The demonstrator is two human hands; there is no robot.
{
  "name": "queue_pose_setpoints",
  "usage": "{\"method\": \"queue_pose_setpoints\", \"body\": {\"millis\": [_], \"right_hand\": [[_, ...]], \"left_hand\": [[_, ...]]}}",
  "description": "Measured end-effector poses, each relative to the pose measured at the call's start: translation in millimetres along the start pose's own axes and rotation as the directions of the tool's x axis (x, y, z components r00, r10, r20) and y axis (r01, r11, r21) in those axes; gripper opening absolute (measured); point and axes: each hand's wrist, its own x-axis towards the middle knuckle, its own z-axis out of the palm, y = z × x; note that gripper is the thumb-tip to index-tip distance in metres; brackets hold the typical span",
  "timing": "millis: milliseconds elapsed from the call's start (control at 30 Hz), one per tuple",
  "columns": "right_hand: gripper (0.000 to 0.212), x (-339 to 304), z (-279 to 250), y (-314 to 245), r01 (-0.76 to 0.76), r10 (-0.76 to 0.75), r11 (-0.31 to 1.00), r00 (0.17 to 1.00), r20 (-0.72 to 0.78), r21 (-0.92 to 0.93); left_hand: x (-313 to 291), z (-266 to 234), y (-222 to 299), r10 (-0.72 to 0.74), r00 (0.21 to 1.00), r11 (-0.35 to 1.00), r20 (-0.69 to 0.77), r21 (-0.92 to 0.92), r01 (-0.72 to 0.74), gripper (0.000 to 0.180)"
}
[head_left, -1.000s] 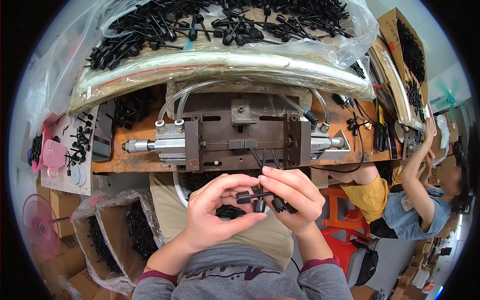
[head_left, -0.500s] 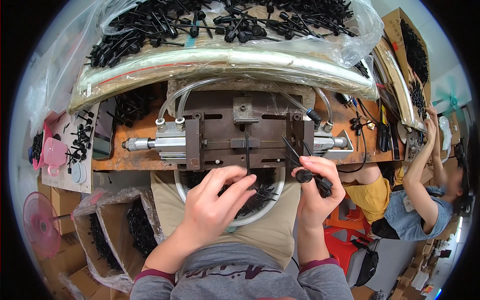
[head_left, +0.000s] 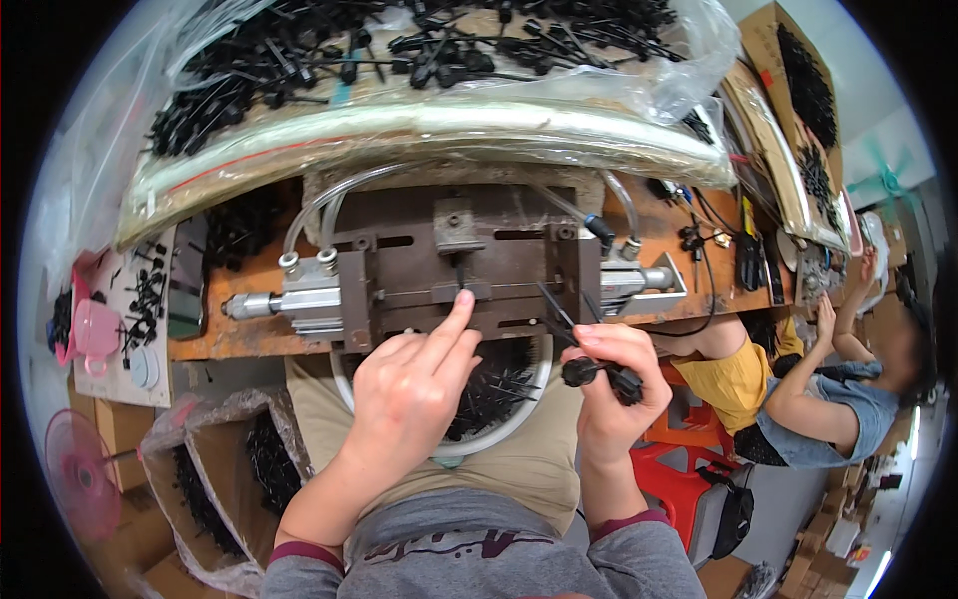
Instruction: Assembling black plastic components using a clamping fixture at an industrial workbench.
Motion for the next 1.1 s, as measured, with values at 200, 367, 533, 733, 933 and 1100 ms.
{"method": "queue_pose_setpoints", "body": {"millis": [200, 367, 533, 733, 933, 1100], "right_hand": [[0.022, 4.2, -1.0, -2.7, 0.065, -0.065, 0.998, 0.997, 0.047, -0.001], [0.022, -1.0, -4.0, -4.1, 0.054, -0.054, 0.998, 0.998, -0.007, -0.033], [0.023, -6.9, -8.2, -5.6, 0.065, -0.066, 0.997, 0.998, -0.012, -0.046], [0.027, -10.0, -12.0, -7.7, 0.201, -0.201, 0.969, 0.979, 0.013, -0.143], [0.030, -10.6, -11.8, -9.9, 0.241, -0.234, 0.960, 0.970, 0.062, -0.139], [0.035, -11.2, -5.0, -12.3, 0.356, -0.313, 0.912, 0.925, 0.216, -0.202]], "left_hand": [[0.2, -1.8, 5.9, -0.046, 0.999, 0.998, 0.008, 0.046, 0.046, 0.024], [2.3, -1.7, 8.3, -0.046, 0.999, 0.998, -0.011, 0.041, 0.047, 0.023], [0.5, -1.0, 6.3, -0.036, 0.999, 0.998, -0.017, 0.044, 0.036, 0.024], [-1.3, -2.8, 5.6, -0.004, 1.000, 1.000, -0.026, 0.011, 0.004, 0.023], [-15.2, -27.4, 8.3, 0.083, 0.991, 0.983, 0.100, -0.169, -0.065, 0.033], [-13.9, -45.0, 29.5, -0.072, 0.985, 0.801, 0.158, -0.580, 0.151, 0.053]]}}
